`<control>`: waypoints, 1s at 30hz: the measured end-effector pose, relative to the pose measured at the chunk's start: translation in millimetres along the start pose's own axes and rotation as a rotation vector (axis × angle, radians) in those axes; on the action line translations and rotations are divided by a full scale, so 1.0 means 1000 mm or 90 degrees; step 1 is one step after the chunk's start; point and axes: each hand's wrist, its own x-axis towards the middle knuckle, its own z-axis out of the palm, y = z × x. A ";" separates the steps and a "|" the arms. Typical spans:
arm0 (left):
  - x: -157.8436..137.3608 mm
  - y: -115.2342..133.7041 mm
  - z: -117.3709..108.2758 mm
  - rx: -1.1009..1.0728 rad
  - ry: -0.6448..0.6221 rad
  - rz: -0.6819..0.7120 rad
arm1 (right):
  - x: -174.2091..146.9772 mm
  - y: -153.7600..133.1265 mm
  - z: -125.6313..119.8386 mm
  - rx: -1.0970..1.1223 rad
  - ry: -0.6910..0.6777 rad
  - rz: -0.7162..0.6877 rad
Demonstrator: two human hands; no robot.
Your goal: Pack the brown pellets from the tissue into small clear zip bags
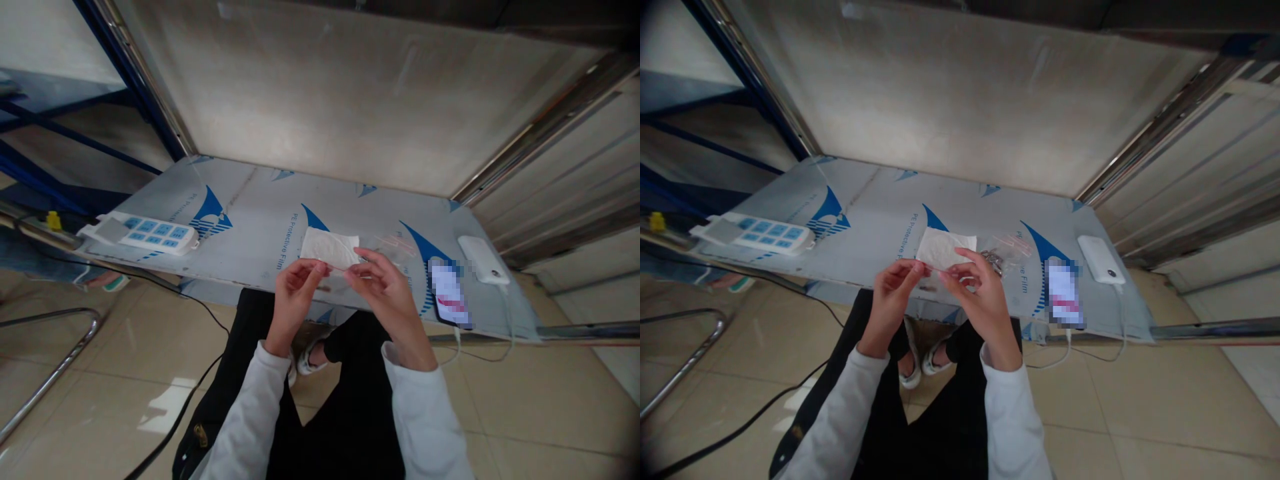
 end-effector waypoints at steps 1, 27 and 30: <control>-0.001 0.000 0.002 -0.005 0.011 0.005 | -0.001 0.002 0.005 0.021 0.009 0.012; -0.006 0.001 0.007 0.002 -0.112 -0.022 | -0.018 0.015 0.013 0.103 0.089 0.025; -0.005 0.000 0.006 0.025 -0.083 0.002 | -0.018 0.015 0.014 0.159 0.075 0.051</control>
